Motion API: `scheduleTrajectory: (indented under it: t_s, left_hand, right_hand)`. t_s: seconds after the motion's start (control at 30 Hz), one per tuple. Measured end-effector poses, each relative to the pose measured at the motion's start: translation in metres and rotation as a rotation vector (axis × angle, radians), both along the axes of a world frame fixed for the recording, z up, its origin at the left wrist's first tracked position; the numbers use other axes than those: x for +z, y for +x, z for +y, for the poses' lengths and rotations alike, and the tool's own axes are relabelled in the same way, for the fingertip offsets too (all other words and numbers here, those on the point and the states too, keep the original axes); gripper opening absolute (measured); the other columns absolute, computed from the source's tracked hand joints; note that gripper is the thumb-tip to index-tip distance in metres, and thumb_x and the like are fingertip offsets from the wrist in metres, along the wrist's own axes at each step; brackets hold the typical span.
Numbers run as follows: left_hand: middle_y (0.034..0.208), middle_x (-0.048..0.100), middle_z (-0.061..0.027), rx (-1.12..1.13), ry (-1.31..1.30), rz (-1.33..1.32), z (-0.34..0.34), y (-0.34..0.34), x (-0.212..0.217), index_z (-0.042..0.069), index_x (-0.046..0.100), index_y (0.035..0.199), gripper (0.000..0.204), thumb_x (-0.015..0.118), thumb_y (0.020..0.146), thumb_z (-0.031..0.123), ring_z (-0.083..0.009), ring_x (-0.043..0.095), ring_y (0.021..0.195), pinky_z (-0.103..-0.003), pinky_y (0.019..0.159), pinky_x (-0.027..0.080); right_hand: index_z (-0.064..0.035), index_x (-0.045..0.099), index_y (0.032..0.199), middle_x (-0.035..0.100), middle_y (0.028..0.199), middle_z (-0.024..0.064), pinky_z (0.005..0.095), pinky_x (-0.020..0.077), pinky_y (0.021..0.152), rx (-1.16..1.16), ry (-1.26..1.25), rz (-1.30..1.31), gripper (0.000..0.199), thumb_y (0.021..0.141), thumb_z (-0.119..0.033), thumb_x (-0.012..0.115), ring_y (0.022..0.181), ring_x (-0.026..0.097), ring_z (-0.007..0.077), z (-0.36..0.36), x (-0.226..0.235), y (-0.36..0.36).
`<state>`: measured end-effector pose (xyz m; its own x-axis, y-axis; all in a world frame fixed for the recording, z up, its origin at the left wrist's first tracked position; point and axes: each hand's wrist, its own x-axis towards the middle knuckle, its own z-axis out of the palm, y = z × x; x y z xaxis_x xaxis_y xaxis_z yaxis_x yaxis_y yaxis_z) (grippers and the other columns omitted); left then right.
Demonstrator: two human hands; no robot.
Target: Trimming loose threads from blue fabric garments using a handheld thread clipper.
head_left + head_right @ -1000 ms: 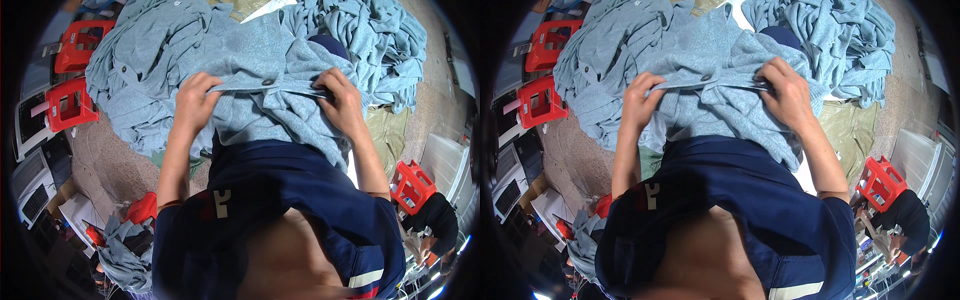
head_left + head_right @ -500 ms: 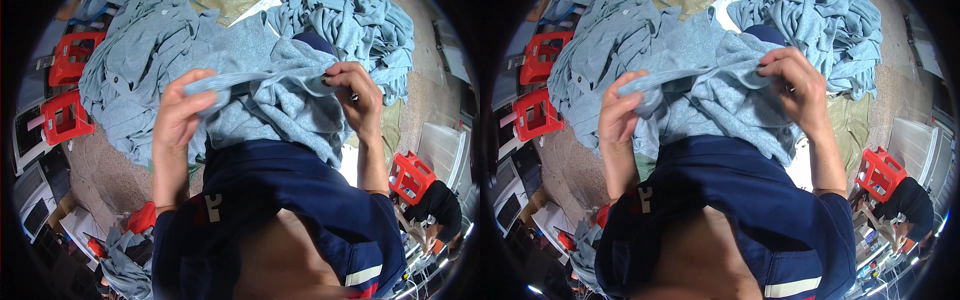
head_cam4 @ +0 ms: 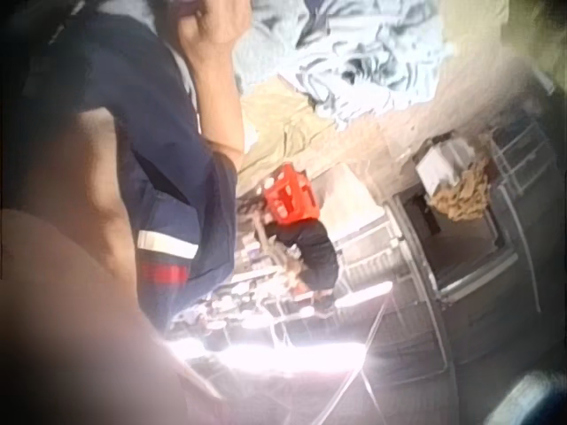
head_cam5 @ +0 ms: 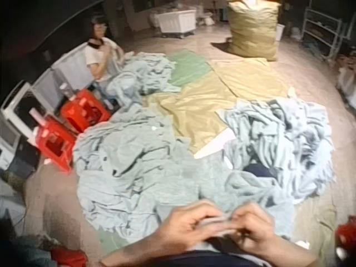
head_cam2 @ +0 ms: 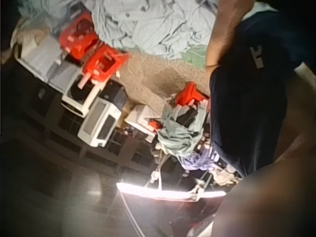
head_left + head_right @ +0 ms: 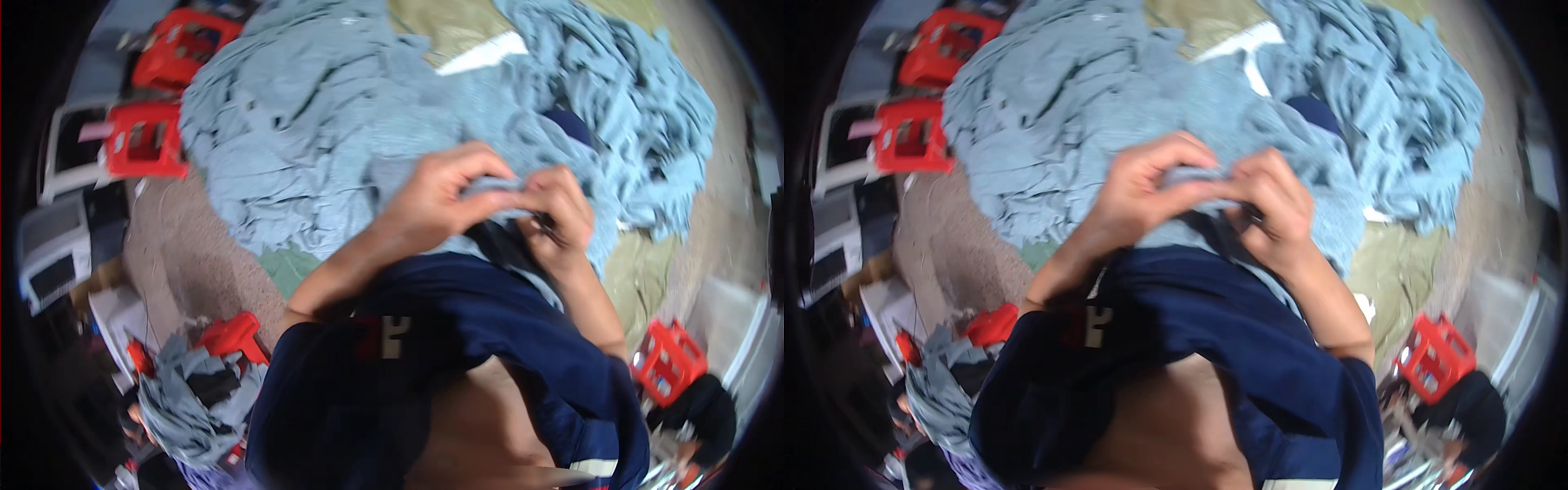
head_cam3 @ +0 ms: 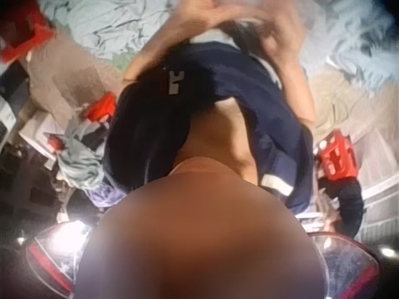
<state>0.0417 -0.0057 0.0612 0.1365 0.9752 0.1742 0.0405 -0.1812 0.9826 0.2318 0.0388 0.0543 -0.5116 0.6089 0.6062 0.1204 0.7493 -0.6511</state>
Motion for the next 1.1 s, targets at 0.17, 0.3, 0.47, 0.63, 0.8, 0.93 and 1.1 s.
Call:
scheduleTrajectory:
  t_s: [0.17,0.3,0.47,0.63,0.8,0.93,1.1]
  left_hand:
    - [0.096,0.063,-0.0104,-0.028,0.166,0.166,-0.003,0.002,0.0,0.001,0.063,0.1,0.023,0.074,0.08,0.006,-0.0236,0.063,0.086,-0.032,0.072,0.05]
    - [0.091,0.059,-0.0104,0.063,0.475,0.345,-0.004,0.002,-0.01,0.001,0.059,0.095,0.027,0.076,0.075,0.005,-0.0288,0.061,0.083,-0.037,0.067,0.05]
    - [0.085,0.055,-0.0094,0.112,0.562,0.349,0.001,0.003,-0.017,0.0,0.055,0.087,0.027,0.077,0.072,0.002,-0.0279,0.058,0.078,-0.037,0.064,0.049]
    - [0.084,0.051,-0.0087,0.17,0.601,0.432,0.003,0.008,-0.022,0.001,0.054,0.086,0.027,0.075,0.07,0.001,-0.0262,0.056,0.076,-0.036,0.059,0.049]
    - [0.076,0.047,-0.0072,0.257,0.73,0.541,0.003,0.011,-0.027,0.004,0.047,0.073,0.019,0.065,0.067,0.003,-0.0215,0.053,0.067,-0.033,0.05,0.046]
    - [0.072,0.046,-0.0063,0.338,0.861,0.603,0.003,0.014,-0.031,0.005,0.045,0.068,0.018,0.062,0.066,0.007,-0.019,0.051,0.063,-0.03,0.049,0.044]
    - [0.083,0.06,-0.0081,0.276,0.745,0.671,0.005,-0.025,-0.062,0.007,0.06,0.083,0.013,0.066,0.08,0.018,-0.0254,0.062,0.075,-0.036,0.06,0.049]
  right_hand:
    - [-0.0018,0.064,0.086,0.057,0.095,0.0134,0.0275,0.0458,0.067,-0.111,-0.022,0.016,0.027,0.09,-0.028,0.069,0.082,0.057,0.0196,-0.005,-0.007,-0.002]
    - [-0.0019,0.058,0.098,0.059,0.101,0.0107,0.0237,0.0457,0.069,-0.008,-0.584,0.088,0.026,0.077,0.001,0.073,0.087,0.056,0.0136,-0.008,-0.009,-0.002]
    - [-0.002,0.056,0.093,0.058,0.099,0.0081,0.0227,0.0455,0.072,0.0,-0.653,0.056,0.033,0.068,0.016,0.066,0.087,0.056,0.0132,-0.002,-0.007,0.001]
    - [-0.0019,0.055,0.091,0.057,0.095,0.0074,0.0231,0.0443,0.07,-0.036,-0.584,0.064,0.032,0.067,0.015,0.068,0.083,0.054,0.0122,0.0,-0.012,-0.002]
    - [-0.0015,0.055,0.084,0.055,0.082,0.0075,0.0255,0.0419,0.063,-0.157,-0.288,0.006,0.03,0.062,0.015,0.067,0.073,0.053,0.0158,0.0,-0.017,-0.004]
    - [-0.0012,0.058,0.088,0.055,0.077,0.0086,0.0286,0.0437,0.062,-0.167,-0.164,-0.04,0.034,0.059,0.016,0.06,0.066,0.055,0.0209,-0.003,-0.019,-0.01]
    - [-0.0035,0.068,0.103,0.065,0.089,0.0101,0.0324,0.0488,0.069,0.08,-0.641,-0.541,0.038,0.07,0.009,0.053,0.075,0.06,0.0217,0.051,-0.004,0.007]
